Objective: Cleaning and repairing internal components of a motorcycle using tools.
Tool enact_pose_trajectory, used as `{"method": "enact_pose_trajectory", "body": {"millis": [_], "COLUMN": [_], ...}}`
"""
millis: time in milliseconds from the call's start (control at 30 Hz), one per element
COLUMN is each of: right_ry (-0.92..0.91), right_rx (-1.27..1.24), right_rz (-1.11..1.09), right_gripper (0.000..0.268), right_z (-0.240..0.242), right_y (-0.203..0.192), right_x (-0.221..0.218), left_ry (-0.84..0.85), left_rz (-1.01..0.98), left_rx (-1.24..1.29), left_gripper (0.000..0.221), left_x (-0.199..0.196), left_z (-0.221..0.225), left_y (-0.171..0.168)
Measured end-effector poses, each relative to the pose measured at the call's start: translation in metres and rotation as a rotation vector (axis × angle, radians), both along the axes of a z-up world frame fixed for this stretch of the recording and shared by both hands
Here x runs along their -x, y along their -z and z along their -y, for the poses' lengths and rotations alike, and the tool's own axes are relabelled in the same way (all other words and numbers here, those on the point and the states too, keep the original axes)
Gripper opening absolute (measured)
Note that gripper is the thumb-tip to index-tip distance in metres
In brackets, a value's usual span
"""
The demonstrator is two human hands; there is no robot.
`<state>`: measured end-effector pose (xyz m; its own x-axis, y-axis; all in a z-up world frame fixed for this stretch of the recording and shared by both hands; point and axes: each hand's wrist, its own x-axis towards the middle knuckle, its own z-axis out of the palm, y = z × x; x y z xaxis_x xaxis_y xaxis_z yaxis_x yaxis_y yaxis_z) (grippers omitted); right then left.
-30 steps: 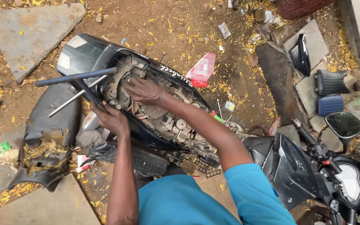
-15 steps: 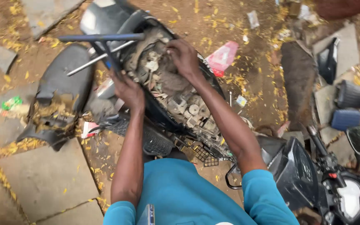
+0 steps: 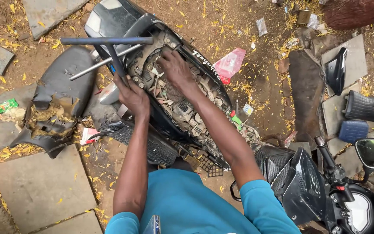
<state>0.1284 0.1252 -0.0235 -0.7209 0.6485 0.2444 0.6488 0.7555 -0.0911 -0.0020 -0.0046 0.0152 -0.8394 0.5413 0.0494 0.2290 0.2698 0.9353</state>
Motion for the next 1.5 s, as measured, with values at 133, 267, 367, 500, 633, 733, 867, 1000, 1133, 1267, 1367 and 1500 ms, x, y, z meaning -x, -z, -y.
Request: {"method": "enact_pose_trajectory", "body": {"millis": [133,267,367,500,633,733,867,1000,1133,1267,1367,1500], "right_ry": [0.065,0.016,-0.071,-0.096,-0.063,-0.078,-0.145,-0.131,-0.206,-0.154,-0.131,-0.079], "right_rx": [0.211,0.323,0.211,0.266,0.370,0.369,0.324,0.382,0.047,0.155,0.194,0.305], "right_rz": [0.159,0.251,0.281,0.224,0.200,0.223,0.262,0.264,0.122,0.151,0.140,0.155], "right_gripper": [0.028,0.022,0.024,0.018,0.019,0.019,0.014,0.018,0.022,0.028,0.030,0.036], "right_z": [-0.010,-0.020,-0.026,-0.031,-0.032,-0.036,-0.038,-0.038,-0.038,-0.038,-0.034,-0.025], "right_y": [-0.025,-0.021,-0.019,-0.017,-0.027,-0.036,-0.026,-0.012,0.004,0.033,0.036,0.026], "right_x": [0.012,0.015,0.012,0.013,0.018,0.021,0.023,0.018,0.003,0.001,0.008,0.009], "left_ry": [-0.007,0.010,0.017,0.006,0.004,-0.006,-0.011,0.011,0.055,0.053,0.042,0.045], "left_rz": [-0.053,-0.049,-0.017,-0.043,-0.043,-0.065,-0.057,-0.032,-0.240,-0.129,-0.139,-0.184], "left_rx": [-0.025,-0.031,-0.047,-0.064,-0.046,-0.051,-0.049,-0.054,-0.058,-0.044,-0.048,-0.065], "left_gripper": [0.032,0.032,0.032,0.031,0.031,0.032,0.034,0.034,0.036,0.038,0.037,0.036], "left_x": [0.000,0.000,-0.001,-0.001,-0.002,-0.003,-0.002,-0.001,-0.003,-0.005,-0.004,-0.004], "left_z": [0.001,0.001,0.000,0.000,0.000,-0.001,-0.001,0.002,0.002,-0.003,-0.001,-0.001], "left_y": [0.002,-0.002,-0.001,0.000,0.003,0.007,0.005,0.012,0.031,0.021,0.014,0.011]}}
